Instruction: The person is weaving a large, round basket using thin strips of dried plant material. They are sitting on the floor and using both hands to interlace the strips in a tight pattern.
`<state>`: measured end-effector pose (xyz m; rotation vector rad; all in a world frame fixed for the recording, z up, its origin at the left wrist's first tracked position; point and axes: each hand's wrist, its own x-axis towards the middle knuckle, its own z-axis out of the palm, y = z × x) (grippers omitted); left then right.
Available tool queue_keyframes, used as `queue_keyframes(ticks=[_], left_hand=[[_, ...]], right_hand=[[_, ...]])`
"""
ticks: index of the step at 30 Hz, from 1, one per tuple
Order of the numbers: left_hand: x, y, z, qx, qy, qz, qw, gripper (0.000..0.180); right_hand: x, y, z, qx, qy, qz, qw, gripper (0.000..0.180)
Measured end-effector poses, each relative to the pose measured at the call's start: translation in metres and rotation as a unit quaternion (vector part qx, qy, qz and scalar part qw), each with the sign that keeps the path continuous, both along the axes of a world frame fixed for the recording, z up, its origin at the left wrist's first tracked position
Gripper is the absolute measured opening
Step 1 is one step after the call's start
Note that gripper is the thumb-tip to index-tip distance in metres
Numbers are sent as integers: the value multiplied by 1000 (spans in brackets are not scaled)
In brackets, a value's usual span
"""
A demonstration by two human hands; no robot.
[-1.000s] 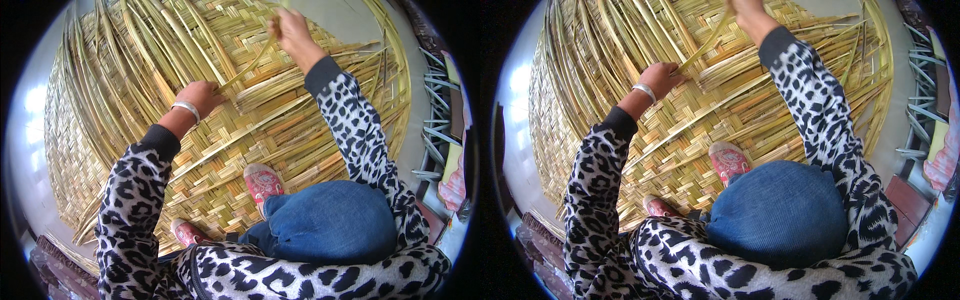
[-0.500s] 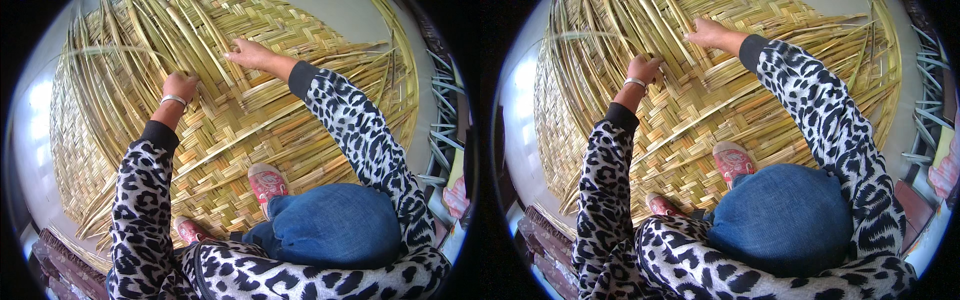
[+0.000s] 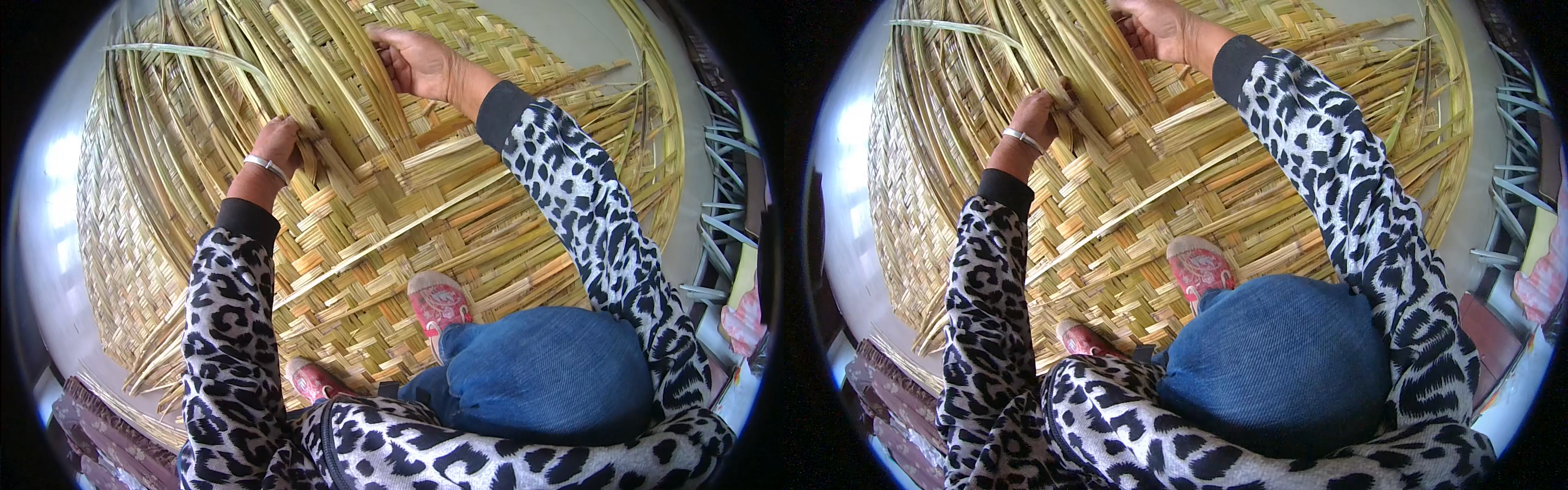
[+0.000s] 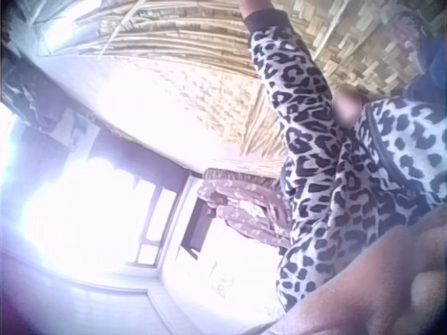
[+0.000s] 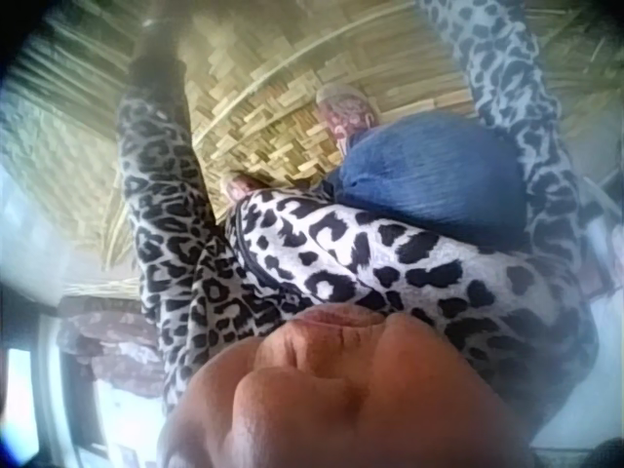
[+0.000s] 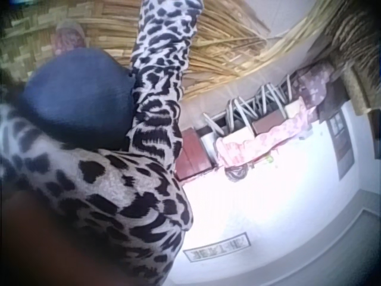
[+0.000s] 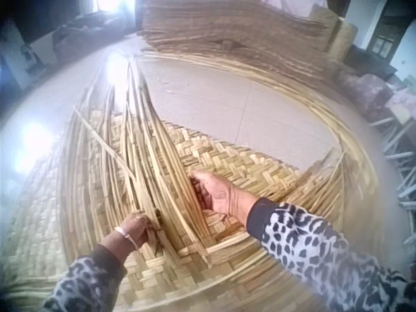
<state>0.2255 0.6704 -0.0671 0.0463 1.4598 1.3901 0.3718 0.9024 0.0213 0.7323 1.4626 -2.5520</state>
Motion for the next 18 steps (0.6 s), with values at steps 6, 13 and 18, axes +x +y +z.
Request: queue_keyframes(ticks=[6, 13, 18], left_hand=[[15, -1, 30, 53, -148, 41, 987, 31], [5, -6, 51, 149, -164, -99, 970, 31], [6, -5, 55, 166, -120, -148, 967, 35]], right_hand=[[-17, -19, 20, -9, 42, 244, 969, 43], [-15, -7, 17, 74, 43, 142, 986, 44], [-4, 6, 1, -15, 111, 61, 992, 27]])
